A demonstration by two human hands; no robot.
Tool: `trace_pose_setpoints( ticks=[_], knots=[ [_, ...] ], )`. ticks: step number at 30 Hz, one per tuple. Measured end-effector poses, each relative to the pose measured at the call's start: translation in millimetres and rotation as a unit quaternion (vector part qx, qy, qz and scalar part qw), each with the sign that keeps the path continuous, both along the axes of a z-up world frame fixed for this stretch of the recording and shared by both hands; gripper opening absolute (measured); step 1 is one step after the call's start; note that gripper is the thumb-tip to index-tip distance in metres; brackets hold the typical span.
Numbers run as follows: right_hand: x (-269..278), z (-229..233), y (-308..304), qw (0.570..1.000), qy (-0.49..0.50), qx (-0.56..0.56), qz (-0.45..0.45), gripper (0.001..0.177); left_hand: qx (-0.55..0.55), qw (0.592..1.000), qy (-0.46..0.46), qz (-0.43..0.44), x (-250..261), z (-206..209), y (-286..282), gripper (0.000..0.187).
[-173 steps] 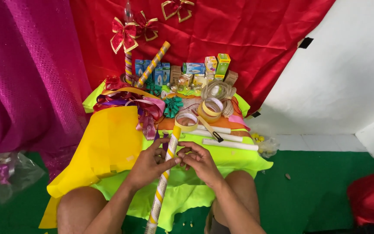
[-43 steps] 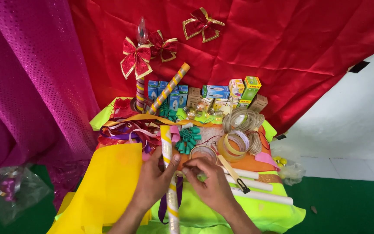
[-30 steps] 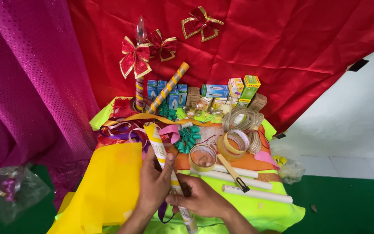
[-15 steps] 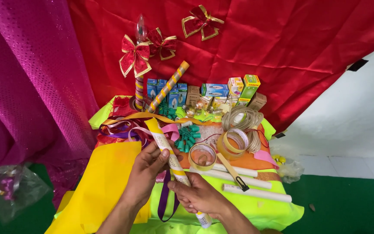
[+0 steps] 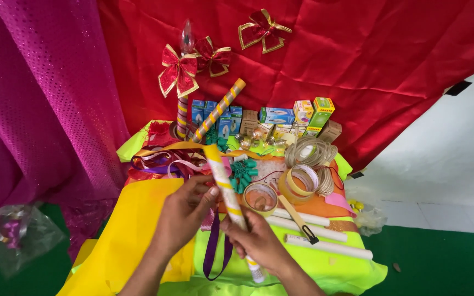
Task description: Wrapping a decorative ribbon around a stick to create a craft item.
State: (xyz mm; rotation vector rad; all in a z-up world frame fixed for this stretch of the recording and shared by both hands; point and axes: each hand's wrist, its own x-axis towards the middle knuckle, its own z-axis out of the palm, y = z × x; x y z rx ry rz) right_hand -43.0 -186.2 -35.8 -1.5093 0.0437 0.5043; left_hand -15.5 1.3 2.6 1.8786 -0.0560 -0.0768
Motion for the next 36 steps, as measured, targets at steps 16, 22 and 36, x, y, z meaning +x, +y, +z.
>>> trace_pose_setpoints(
  ticks=[16,22,36],
  knots=[
    [-0.4,5.4,2.4,0.998,-0.037,-0.034,-0.024,0.013,0.391,0.920,-0.013,-0.039,17.2,-69.9,18.4,0.042],
    [2.4,-5.4,-4.4,0.997,-0.038,-0.042,-0.042,0.015,0.393,0.916,-0.038,-0.069,15.0,-72.2,13.1,0.018],
    [14.1,-7.9,-13.0,0.978,-0.091,0.031,-0.186,0.011,0.240,0.966,-0.092,0.041,15.1,-40.3,30.0,0.008]
  ],
)
